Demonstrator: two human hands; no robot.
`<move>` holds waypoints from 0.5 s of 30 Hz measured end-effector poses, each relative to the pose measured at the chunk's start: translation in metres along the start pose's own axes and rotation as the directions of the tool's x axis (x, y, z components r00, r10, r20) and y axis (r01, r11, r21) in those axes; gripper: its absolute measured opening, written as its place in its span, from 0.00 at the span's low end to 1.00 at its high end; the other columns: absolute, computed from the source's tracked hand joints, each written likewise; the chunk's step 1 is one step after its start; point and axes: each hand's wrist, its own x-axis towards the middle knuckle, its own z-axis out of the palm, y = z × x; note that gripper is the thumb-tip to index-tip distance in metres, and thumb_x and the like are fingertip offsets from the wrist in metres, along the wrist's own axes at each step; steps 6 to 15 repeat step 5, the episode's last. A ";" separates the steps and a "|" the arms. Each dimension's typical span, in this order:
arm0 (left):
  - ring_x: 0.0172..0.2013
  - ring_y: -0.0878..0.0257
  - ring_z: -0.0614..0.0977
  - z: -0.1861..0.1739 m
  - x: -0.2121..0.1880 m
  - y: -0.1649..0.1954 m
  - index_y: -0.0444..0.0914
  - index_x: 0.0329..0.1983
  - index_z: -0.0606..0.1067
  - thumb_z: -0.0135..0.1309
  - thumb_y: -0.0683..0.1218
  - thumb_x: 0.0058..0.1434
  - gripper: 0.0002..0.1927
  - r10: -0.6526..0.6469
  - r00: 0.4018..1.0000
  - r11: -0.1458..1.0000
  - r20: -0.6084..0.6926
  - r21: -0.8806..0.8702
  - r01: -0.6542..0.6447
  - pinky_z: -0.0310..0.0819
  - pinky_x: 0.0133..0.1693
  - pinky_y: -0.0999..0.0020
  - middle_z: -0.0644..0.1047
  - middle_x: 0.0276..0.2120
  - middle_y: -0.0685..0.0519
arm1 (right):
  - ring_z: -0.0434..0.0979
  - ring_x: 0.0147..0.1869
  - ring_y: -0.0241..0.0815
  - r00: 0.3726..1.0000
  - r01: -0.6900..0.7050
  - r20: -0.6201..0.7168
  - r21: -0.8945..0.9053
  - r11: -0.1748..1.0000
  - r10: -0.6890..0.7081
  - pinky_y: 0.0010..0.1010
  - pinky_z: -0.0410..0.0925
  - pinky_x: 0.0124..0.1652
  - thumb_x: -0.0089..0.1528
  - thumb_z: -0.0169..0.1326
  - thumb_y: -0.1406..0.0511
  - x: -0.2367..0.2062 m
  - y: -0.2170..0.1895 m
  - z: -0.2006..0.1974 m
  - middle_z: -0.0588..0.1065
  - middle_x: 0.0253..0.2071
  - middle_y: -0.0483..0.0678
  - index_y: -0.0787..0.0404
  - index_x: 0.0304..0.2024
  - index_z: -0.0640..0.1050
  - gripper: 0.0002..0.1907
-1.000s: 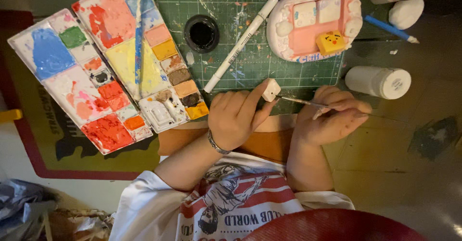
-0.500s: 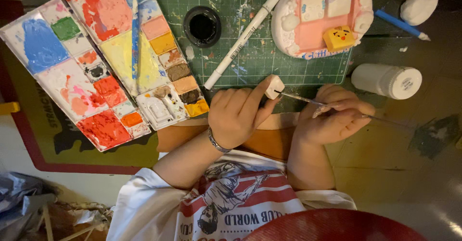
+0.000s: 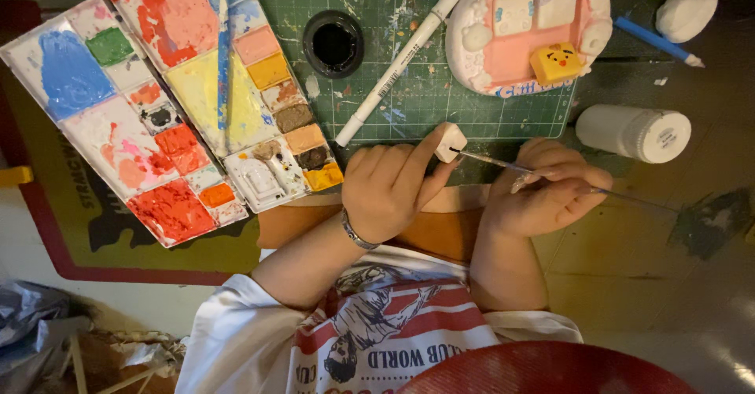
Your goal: The person paints a small yellow cube-shaped ceramic figurine with a paintbrush, dipping the brush into red paint from a jar and applying it to the figurine. They then dip the brush into black paint and paint a small white cube-shaped piece, holding each piece steady with the other hand.
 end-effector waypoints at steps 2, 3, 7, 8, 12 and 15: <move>0.26 0.60 0.70 0.000 0.000 0.000 0.37 0.58 0.78 0.67 0.52 0.65 0.23 0.008 1.000 1.000 -0.003 0.008 -0.008 0.61 0.31 0.62 0.67 0.27 0.57 | 0.56 0.21 0.36 1.000 0.001 0.005 -0.005 1.000 -0.001 0.25 0.51 0.24 0.78 0.41 0.56 0.000 0.001 0.000 0.64 0.23 0.49 0.59 0.39 0.64 0.16; 0.26 0.60 0.70 0.000 0.000 0.000 0.37 0.58 0.78 0.67 0.52 0.65 0.23 0.013 1.000 1.000 -0.005 0.011 -0.013 0.61 0.31 0.62 0.68 0.27 0.57 | 0.56 0.21 0.36 1.000 -0.002 0.001 0.010 1.000 0.002 0.25 0.51 0.24 0.78 0.40 0.56 -0.001 0.001 -0.001 0.64 0.23 0.49 0.59 0.39 0.64 0.16; 0.26 0.60 0.70 0.001 0.000 0.000 0.37 0.58 0.79 0.67 0.52 0.65 0.23 0.010 1.000 1.000 -0.007 0.014 -0.010 0.61 0.30 0.62 0.67 0.26 0.57 | 0.56 0.22 0.37 1.000 -0.007 -0.009 0.040 0.999 0.007 0.26 0.51 0.24 0.78 0.40 0.56 -0.001 0.002 -0.001 0.64 0.23 0.49 0.59 0.39 0.65 0.16; 0.26 0.60 0.70 0.001 0.000 0.000 0.37 0.58 0.79 0.67 0.52 0.65 0.23 0.010 1.000 1.000 -0.007 0.014 -0.010 0.61 0.30 0.62 0.67 0.26 0.57 | 0.56 0.22 0.37 1.000 -0.007 -0.009 0.040 0.999 0.007 0.26 0.51 0.24 0.78 0.40 0.56 -0.001 0.002 -0.001 0.64 0.23 0.49 0.59 0.39 0.65 0.16; 0.26 0.60 0.70 0.001 0.000 0.000 0.37 0.58 0.79 0.67 0.52 0.65 0.23 0.010 1.000 1.000 -0.007 0.014 -0.010 0.61 0.30 0.62 0.67 0.26 0.57 | 0.56 0.22 0.37 1.000 -0.007 -0.009 0.040 0.999 0.007 0.26 0.51 0.24 0.78 0.40 0.56 -0.001 0.002 -0.001 0.64 0.23 0.49 0.59 0.39 0.65 0.16; 0.26 0.60 0.70 0.001 0.000 0.000 0.37 0.58 0.79 0.67 0.52 0.65 0.23 0.010 1.000 1.000 -0.007 0.014 -0.010 0.61 0.30 0.62 0.67 0.26 0.57 | 0.56 0.22 0.37 1.000 -0.007 -0.009 0.040 0.999 0.007 0.26 0.51 0.24 0.78 0.40 0.56 -0.001 0.002 -0.001 0.64 0.23 0.49 0.59 0.39 0.65 0.16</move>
